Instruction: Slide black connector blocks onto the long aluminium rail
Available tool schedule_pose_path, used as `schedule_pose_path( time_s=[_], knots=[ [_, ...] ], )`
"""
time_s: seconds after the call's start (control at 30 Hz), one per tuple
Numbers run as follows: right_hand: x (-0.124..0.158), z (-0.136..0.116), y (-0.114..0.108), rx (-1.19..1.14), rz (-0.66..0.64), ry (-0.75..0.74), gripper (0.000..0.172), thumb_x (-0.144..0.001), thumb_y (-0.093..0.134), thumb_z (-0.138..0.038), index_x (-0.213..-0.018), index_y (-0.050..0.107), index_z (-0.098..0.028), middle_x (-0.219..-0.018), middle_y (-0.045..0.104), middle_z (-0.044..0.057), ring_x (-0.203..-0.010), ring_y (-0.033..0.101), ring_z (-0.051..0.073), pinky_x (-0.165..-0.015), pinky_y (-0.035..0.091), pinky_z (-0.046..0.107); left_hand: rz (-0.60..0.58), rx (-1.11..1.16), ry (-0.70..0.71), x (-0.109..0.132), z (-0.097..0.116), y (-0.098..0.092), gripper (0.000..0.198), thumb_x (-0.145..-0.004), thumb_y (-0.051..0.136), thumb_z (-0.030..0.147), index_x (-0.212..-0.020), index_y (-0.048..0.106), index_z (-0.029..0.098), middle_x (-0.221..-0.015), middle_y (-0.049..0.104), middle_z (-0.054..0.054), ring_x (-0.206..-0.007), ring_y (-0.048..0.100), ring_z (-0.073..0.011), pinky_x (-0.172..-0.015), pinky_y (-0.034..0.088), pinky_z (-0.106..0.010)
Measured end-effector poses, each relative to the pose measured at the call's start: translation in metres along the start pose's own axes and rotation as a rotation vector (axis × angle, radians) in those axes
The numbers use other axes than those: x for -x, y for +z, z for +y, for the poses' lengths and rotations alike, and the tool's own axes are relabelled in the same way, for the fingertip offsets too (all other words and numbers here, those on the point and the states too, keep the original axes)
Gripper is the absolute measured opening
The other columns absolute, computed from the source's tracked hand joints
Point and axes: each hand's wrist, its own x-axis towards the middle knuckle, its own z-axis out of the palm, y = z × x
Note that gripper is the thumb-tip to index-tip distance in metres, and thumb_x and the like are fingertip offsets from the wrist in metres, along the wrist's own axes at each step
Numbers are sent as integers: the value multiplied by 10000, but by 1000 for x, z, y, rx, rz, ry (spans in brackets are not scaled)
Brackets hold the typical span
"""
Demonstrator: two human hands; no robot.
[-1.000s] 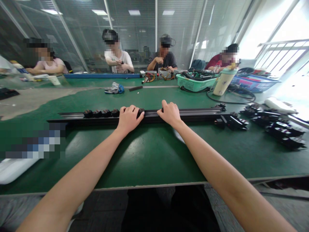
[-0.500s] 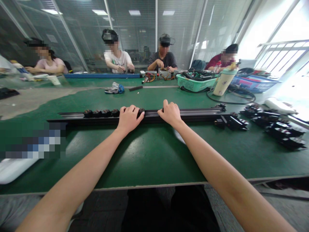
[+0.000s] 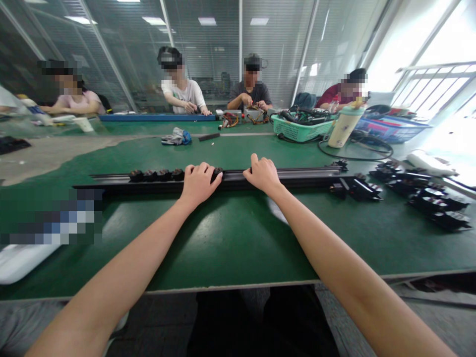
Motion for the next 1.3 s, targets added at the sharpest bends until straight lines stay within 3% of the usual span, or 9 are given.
schedule_pose_path(
  time_s=[0.8, 1.07, 1.3],
  knots=[
    [-2, 4, -8, -17, -69, -22, 318, -940, 438, -265, -1197, 530, -100, -1029, 694, 207, -984, 637, 324, -855, 427, 381, -9, 3, -9, -1, 0, 0, 461, -1023, 355, 497, -1135, 691, 202, -1157, 673, -146, -1082, 610, -303, -1036, 330, -503],
    [-4, 11, -9, -40, -98, -65, 294, -947, 455, -304, -1178, 535, -140, -1032, 709, 165, -942, 648, 299, -816, 435, 345, -22, -24, -8, -1, 1, -1, 489, -1030, 338, 498, -1129, 682, 165, -1173, 671, -160, -1087, 614, -307, -1024, 341, -496],
    [-3, 10, -6, -21, -63, -54, 283, -943, 449, -302, -1159, 538, -141, -1008, 706, 163, -917, 646, 292, -805, 431, 339, -13, -22, -3, 0, 0, 1, 488, -1032, 340, 500, -1134, 683, 168, -1177, 668, -157, -1095, 615, -305, -1033, 333, -492]
  ],
)
